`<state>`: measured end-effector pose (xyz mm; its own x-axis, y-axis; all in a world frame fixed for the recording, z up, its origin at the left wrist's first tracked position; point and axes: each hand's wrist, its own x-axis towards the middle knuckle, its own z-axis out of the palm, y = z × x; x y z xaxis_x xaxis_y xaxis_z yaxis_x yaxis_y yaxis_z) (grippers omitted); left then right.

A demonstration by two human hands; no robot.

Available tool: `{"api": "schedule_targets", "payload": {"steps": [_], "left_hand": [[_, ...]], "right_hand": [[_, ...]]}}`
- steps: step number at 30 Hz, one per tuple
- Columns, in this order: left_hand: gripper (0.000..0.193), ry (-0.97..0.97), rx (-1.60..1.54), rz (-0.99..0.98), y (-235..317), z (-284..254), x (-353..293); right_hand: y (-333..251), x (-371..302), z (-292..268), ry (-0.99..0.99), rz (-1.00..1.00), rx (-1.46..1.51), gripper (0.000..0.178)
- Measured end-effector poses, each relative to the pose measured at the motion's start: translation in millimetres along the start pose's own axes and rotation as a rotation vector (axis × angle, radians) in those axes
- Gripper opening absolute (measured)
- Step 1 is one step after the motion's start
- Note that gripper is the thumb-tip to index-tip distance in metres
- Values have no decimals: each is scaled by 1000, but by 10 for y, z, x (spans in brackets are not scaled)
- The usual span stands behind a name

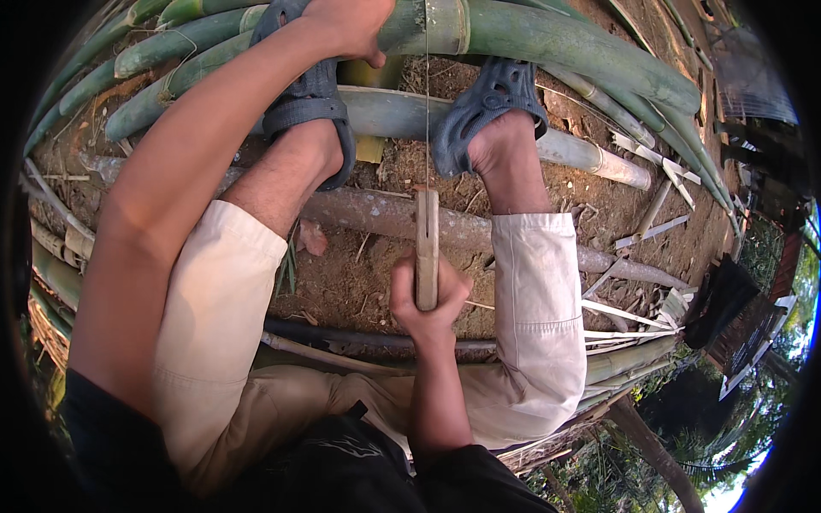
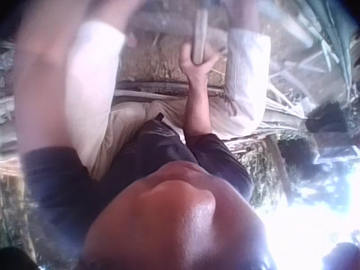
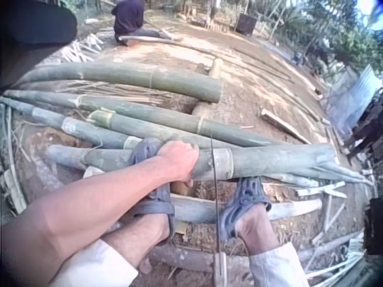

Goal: The person sits on the ground and uses a hand saw to cut a long green bamboo pole into smaller sections. They position the bamboo between their legs and saw through it repeatedly, creating a pile of cut pieces.

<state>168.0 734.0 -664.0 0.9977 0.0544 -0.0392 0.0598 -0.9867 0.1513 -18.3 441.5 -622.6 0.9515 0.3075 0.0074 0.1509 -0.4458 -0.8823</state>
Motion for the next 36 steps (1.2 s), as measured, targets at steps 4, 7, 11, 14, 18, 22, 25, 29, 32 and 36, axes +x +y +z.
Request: {"api": "schedule_targets", "payload": {"steps": [4, 7, 11, 14, 18, 22, 25, 29, 32, 36], "left_hand": [[57, -126, 52, 42, 120, -337, -1], [55, -239, 46, 1, 106, -344, -73], [51, -247, 0, 27, 204, -191, -99], [55, -246, 3, 18, 90, -319, -23], [58, -238, -15, 33, 169, -363, -61], [69, -209, -45, 27, 111, -267, 0], [72, -175, -23, 2, 25, -196, -20], [74, -178, -16, 27, 105, -233, 1], [76, -157, 2, 15, 68, -221, -14], [77, -212, 45, -27, 112, -272, -87]], "right_hand": [[-149, 1618, 400, 72, -24, 108, 23], [6, 1587, 562, 78, -101, 91, 22], [-46, 1364, 535, 115, -37, 70, 18], [99, 1428, 603, 143, -124, 123, 16], [170, 1429, 569, 150, -139, 126, 16], [-216, 1166, 368, 101, -6, 68, 15], [-328, 545, 234, 84, 140, 117, 20], [-416, -40, -70, 66, 193, 14, 20], [-438, -81, -87, 45, 145, -9, 19], [-61, 568, 305, 129, 25, 115, 18]]}}
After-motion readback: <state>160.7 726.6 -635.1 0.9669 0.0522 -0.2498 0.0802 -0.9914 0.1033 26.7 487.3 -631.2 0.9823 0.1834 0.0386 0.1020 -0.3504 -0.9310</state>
